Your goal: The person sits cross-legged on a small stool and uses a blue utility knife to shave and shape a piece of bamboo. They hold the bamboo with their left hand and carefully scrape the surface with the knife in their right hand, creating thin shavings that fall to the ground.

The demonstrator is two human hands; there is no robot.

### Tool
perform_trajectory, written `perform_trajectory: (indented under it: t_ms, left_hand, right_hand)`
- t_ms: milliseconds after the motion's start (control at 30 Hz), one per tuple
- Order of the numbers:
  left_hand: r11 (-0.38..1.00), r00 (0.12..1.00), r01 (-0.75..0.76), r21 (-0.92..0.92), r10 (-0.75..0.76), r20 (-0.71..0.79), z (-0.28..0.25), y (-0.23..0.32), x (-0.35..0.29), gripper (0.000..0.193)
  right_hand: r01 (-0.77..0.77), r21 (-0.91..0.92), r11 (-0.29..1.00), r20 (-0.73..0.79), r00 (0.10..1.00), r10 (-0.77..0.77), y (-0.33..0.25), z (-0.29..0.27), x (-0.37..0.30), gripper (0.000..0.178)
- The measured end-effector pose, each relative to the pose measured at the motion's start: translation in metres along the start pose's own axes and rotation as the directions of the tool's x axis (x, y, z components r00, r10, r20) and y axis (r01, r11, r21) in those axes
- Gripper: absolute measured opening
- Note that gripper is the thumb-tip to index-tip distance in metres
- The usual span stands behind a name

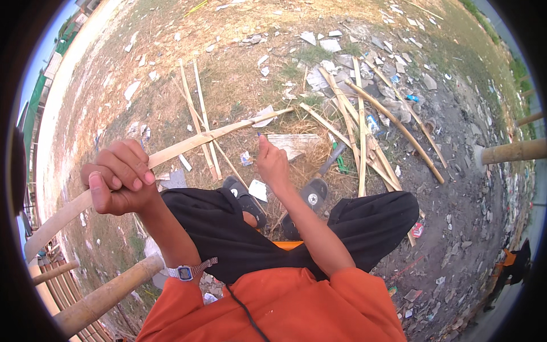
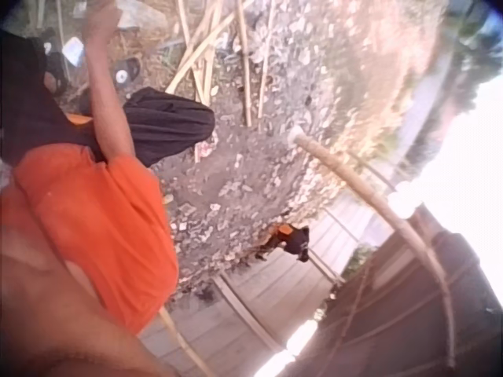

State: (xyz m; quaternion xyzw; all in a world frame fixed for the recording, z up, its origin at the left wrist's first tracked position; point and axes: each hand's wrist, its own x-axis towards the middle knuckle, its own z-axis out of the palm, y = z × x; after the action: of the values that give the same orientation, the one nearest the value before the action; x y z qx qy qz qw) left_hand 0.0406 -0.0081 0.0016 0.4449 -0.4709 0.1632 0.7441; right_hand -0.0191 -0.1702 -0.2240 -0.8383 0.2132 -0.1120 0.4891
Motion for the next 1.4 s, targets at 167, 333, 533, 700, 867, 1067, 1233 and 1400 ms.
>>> perform_trajectory:
  t_ms: [167, 333, 533, 700, 867, 1067, 1233, 1400]
  left_hand:
    - [0.996, 0.999, 0.028, 0.086, -0.027, -0.020, 0.002, 0.003, 0.001, 0.026]
    - [0.995, 0.999, 0.024, 0.098, -0.021, -0.038, 0.004, 0.001, 0.000, 0.026]
    - [0.997, 1.000, -0.009, 0.080, 0.008, 0.013, 0.010, -0.001, 0.003, 0.025]
    - [0.995, 1.000, 0.001, 0.100, 0.000, -0.009, 0.006, 0.002, 0.001, 0.025]
    - [0.997, 1.000, 0.001, 0.080, 0.001, -0.014, 0.013, 0.001, 0.002, 0.024]
    - [0.999, 0.987, 0.008, 0.054, 0.000, -0.158, 0.007, -0.001, 0.000, 0.022]
    - [0.994, 0.970, 0.025, 0.109, 0.002, -0.243, 0.011, 0.001, -0.005, 0.023]
    - [0.995, 0.967, 0.030, 0.097, -0.004, -0.255, 0.003, 0.000, -0.007, 0.024]
  right_hand:
    - [-0.079, -0.073, 0.994, 0.081, 0.993, 0.085, -0.014, -0.011, 0.015, 0.060]
    - [-0.214, -0.168, 0.962, 0.097, 0.968, 0.232, 0.023, -0.006, 0.034, 0.062]
    - [-0.089, -0.101, 0.991, 0.041, 0.995, 0.094, 0.031, 0.008, 0.028, 0.065]
    - [-0.106, -0.174, 0.979, 0.023, 0.993, 0.112, 0.053, 0.011, 0.041, 0.060]
    - [-0.137, -0.386, 0.912, -0.076, 0.990, 0.117, 0.082, 0.012, 0.047, 0.056]
    - [-0.155, -0.521, 0.839, -0.114, 0.987, 0.112, 0.089, 0.024, 0.051, 0.056]
    - [-0.166, -0.737, 0.655, -0.199, 0.980, 0.025, 0.167, -0.010, 0.080, 0.056]
    - [-0.186, -0.451, 0.873, -0.124, 0.982, 0.145, 0.108, -0.039, 0.067, 0.064]
